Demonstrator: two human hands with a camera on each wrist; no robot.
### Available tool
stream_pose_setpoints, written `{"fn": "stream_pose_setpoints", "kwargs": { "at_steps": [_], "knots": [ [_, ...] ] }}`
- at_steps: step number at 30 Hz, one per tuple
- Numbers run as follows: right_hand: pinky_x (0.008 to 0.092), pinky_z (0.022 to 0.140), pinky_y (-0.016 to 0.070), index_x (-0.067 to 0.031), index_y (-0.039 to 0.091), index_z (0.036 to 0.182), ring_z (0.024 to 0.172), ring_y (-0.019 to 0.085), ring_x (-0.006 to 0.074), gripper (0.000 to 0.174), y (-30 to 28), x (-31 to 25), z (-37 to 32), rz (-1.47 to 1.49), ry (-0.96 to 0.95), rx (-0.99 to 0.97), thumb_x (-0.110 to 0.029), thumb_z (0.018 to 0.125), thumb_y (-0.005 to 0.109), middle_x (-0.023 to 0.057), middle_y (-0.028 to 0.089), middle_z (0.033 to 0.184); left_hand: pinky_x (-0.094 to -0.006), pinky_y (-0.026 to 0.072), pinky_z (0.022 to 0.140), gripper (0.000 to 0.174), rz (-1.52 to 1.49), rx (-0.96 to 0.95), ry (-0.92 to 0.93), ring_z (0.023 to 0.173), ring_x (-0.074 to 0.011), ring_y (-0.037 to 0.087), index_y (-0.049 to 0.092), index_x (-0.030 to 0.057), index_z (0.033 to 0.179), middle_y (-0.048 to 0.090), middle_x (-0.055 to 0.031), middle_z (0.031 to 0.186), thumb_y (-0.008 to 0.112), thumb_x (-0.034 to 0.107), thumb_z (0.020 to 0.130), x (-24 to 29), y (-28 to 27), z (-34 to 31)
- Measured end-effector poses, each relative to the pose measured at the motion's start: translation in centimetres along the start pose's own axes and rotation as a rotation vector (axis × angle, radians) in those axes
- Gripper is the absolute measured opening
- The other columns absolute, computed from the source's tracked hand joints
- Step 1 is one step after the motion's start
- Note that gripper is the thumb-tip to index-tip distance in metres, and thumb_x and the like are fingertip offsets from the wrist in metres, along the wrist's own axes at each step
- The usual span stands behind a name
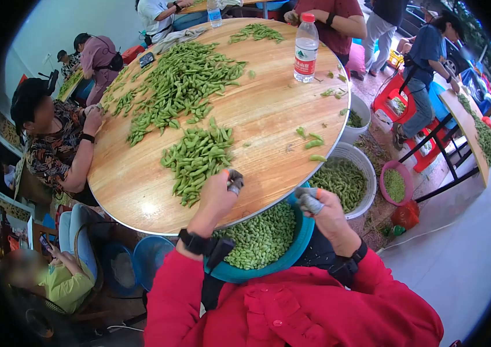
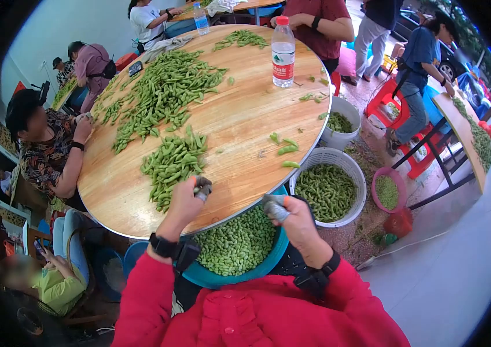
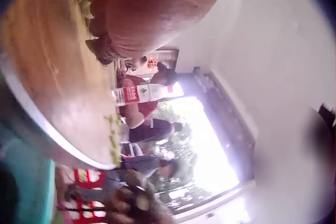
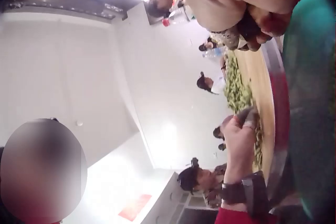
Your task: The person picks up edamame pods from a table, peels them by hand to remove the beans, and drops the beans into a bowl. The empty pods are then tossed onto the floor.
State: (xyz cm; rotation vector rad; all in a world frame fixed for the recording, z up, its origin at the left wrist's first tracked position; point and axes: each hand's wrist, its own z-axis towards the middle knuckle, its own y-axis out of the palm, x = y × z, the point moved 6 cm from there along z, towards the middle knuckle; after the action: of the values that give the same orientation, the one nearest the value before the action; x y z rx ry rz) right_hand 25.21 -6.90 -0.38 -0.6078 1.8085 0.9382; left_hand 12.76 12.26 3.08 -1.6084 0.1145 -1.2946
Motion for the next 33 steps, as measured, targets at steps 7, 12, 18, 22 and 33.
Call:
{"fn": "stream_pose_setpoints", "kwargs": {
  "at_steps": [7,12,18,22,33],
  "knots": [
    [0.0183,0.062,0.0392,-0.0001,0.056,0.102,0.069,0.047,0.0040,0.021,9.0,-0.8,0.5,-0.056,0.031,-0.378,-0.009,0.083,0.053,-0.0016,0.056,0.079,-0.0183,0.0326,0.042,0.006,-1.124,-0.205,-0.384,0.049,-0.0048,0.044,0.053,0.0070,0.088,0.059,-0.0044,0.070,0.054,0.009,0.083,1.3,1.9,-7.2],
    [0.0209,0.068,0.0420,0.0012,0.057,0.098,0.075,0.050,0.0055,0.018,9.9,-0.5,0.0,-0.119,-0.031,-0.379,-0.007,0.082,0.055,-0.0008,0.059,0.082,-0.0157,0.0315,0.044,0.013,-1.381,-0.260,-0.397,0.051,-0.0043,0.043,0.052,0.0054,0.093,0.059,-0.0036,0.075,0.053,0.002,0.081,1.2,2.1,-9.2],
    [0.0216,0.070,0.0428,0.0019,0.057,0.100,0.077,0.052,0.0061,0.021,10.0,-0.3,-0.3,-0.117,-0.065,-0.345,-0.007,0.081,0.057,0.0001,0.059,0.083,-0.0212,0.0437,0.055,0.020,-1.213,0.042,-0.336,0.063,-0.0084,0.054,0.055,0.0025,0.095,0.059,-0.0031,0.075,0.059,-0.001,0.076,1.0,1.4,-10.3],
    [0.0217,0.071,0.0427,0.0020,0.058,0.099,0.078,0.052,0.0060,0.021,9.8,-0.6,-0.9,-0.047,0.026,-0.355,-0.008,0.081,0.057,0.0006,0.060,0.085,-0.0205,0.0459,0.061,0.018,-0.426,0.191,-0.001,0.067,-0.0093,0.057,0.057,-0.0005,0.092,0.061,-0.0033,0.077,0.063,0.001,0.075,3.3,-1.4,-10.5],
    [0.0199,0.068,0.0419,0.0007,0.058,0.096,0.075,0.051,0.0046,0.018,9.7,-0.6,-1.0,-0.041,0.036,-0.345,-0.010,0.082,0.057,-0.0016,0.058,0.083,-0.0206,0.0459,0.061,0.019,-0.784,0.203,-0.094,0.071,-0.0074,0.056,0.057,-0.0026,0.088,0.061,-0.0036,0.080,0.065,-0.001,0.072,2.4,-0.4,-11.2]
  ]
}}
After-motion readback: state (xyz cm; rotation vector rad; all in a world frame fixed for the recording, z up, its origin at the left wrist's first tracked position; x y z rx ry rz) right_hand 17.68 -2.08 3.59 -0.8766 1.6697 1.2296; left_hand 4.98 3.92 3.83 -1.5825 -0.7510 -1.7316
